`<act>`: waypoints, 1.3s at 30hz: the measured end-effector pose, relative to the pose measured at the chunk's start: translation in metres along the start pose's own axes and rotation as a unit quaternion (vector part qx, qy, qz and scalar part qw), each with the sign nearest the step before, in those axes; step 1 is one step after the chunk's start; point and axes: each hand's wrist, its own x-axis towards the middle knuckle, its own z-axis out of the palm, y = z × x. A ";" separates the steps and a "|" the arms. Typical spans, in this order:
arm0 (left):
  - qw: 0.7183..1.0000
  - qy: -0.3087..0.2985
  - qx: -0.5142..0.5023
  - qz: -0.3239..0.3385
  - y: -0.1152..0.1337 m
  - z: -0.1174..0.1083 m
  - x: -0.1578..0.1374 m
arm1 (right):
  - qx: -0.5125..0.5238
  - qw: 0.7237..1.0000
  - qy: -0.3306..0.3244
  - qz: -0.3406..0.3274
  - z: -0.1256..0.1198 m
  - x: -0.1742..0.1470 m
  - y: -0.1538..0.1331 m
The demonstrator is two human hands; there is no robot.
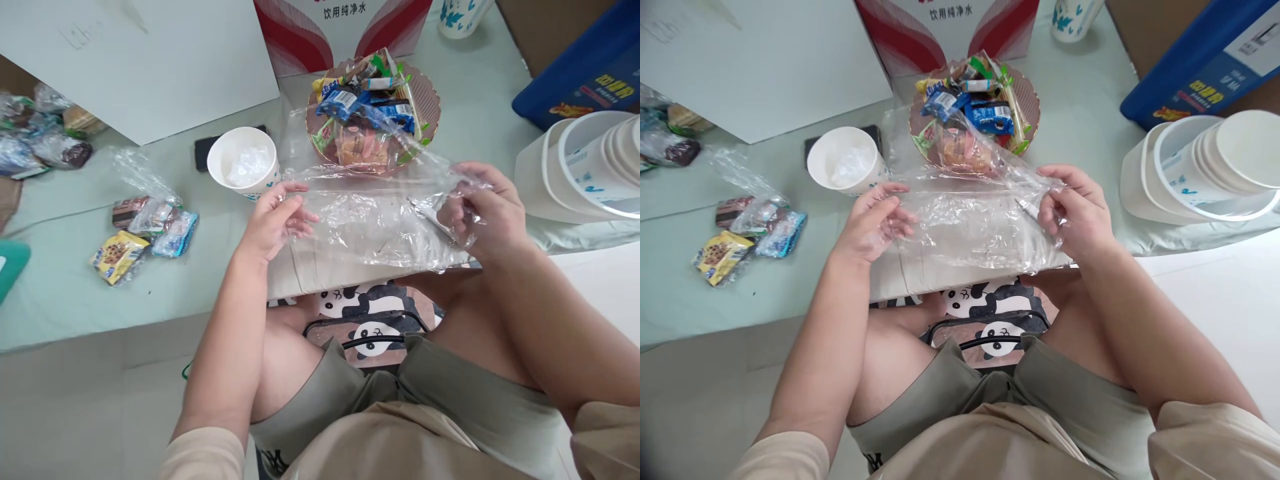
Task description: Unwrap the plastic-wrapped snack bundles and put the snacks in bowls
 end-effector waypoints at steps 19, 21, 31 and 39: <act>0.997 0.051 0.066 0.005 -0.004 0.005 0.022 | -0.179 0.973 -0.009 0.143 -0.021 -0.007 0.000; 0.996 0.050 0.077 0.020 -0.005 0.008 0.026 | -0.173 0.975 0.007 0.138 -0.024 -0.005 0.000; 1.000 -0.008 -0.014 0.027 -0.008 0.015 0.034 | -0.101 0.989 0.057 0.089 -0.031 -0.002 -0.003; 0.996 -0.033 -0.069 0.033 -0.004 0.018 0.033 | -0.109 0.993 0.039 0.014 -0.033 -0.004 -0.011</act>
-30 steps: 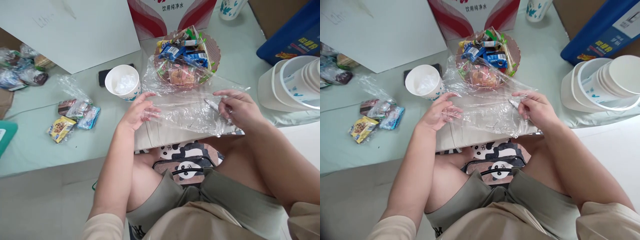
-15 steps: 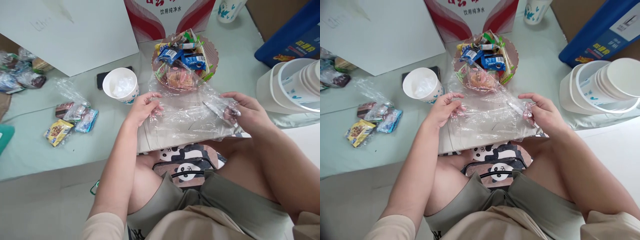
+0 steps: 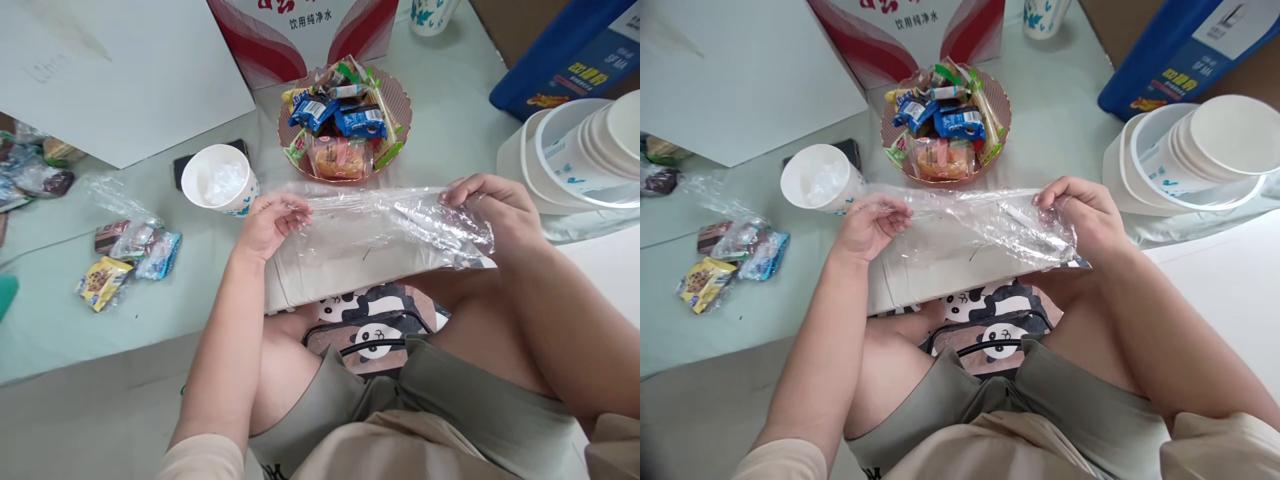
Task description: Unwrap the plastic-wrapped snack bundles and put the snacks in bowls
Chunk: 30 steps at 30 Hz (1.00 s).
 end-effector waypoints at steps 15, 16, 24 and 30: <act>0.995 0.033 0.076 0.048 -0.001 0.005 -0.003 | 0.033 0.997 0.043 0.057 0.012 0.008 0.003; 0.995 0.035 0.073 0.053 0.000 0.005 -0.004 | 0.034 0.996 0.060 0.058 0.012 0.009 0.004; 0.999 -0.031 0.004 0.034 0.009 0.002 -0.010 | 0.024 0.941 0.254 -0.222 0.009 0.019 0.007; 0.992 -0.121 0.020 -0.037 0.012 0.004 -0.024 | 0.059 0.976 -0.197 -0.078 0.048 -0.005 -0.004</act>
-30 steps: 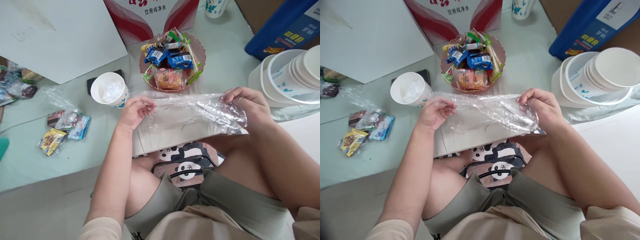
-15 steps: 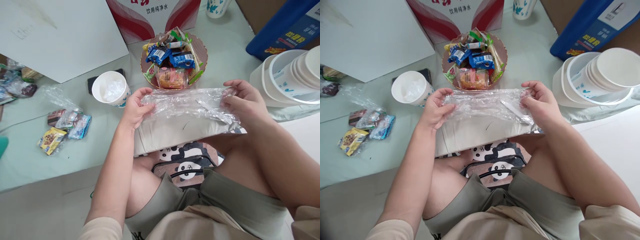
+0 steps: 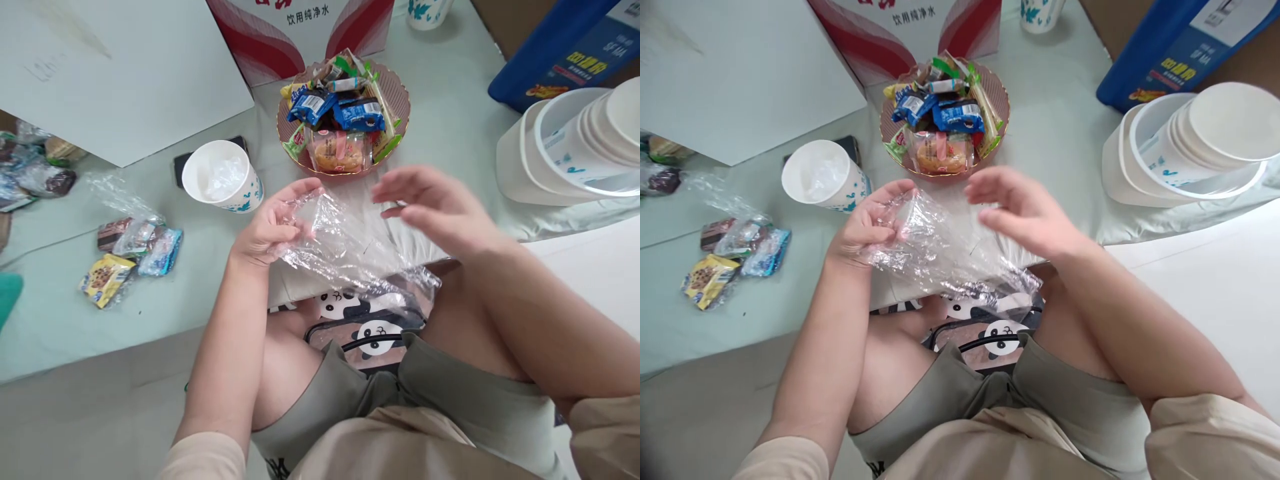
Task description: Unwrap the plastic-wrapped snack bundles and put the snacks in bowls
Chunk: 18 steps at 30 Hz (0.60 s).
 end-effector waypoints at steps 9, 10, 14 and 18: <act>0.994 0.025 -0.102 0.034 -0.011 0.008 0.008 | 0.012 0.980 -0.108 0.168 0.029 0.001 0.012; 0.992 0.018 -0.119 0.029 -0.016 0.013 0.010 | 0.018 0.985 -0.066 0.158 0.028 0.001 0.011; 0.995 -0.055 -0.080 -0.004 -0.032 0.038 0.012 | 0.006 0.992 0.009 0.124 0.026 0.002 0.008; 1.000 0.010 -0.003 0.014 -0.034 0.043 0.014 | -0.060 0.992 0.059 0.097 0.023 0.003 0.012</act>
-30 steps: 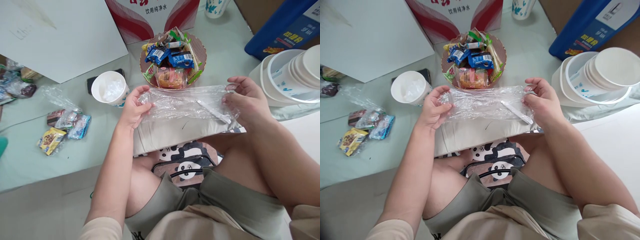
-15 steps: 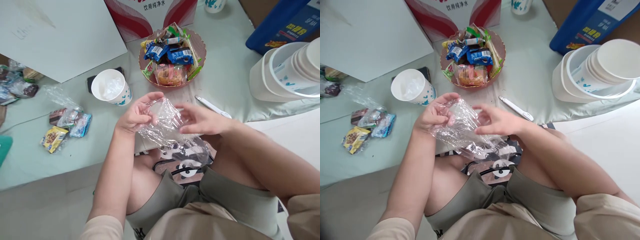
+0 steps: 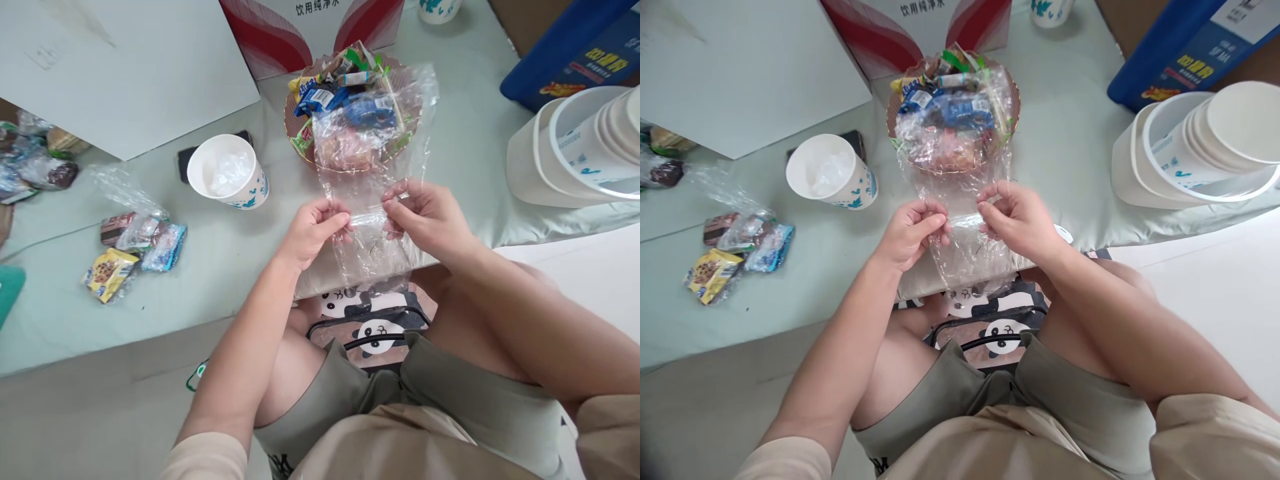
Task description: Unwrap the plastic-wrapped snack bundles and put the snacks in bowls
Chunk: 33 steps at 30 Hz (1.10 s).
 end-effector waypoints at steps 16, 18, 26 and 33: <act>0.997 0.024 -0.018 0.066 -0.002 -0.020 0.005 | 0.000 0.990 -0.049 -0.133 -0.017 0.004 0.014; 0.995 0.036 0.017 0.089 -0.004 -0.021 0.006 | -0.042 0.991 -0.021 -0.123 -0.014 0.006 0.019; 0.992 0.016 -0.019 0.122 -0.003 -0.026 0.002 | 0.057 0.998 -0.026 0.000 0.000 0.008 0.023; 1.000 0.003 -0.008 -0.007 0.003 -0.014 -0.005 | 0.103 0.993 -0.062 0.020 0.003 0.003 0.012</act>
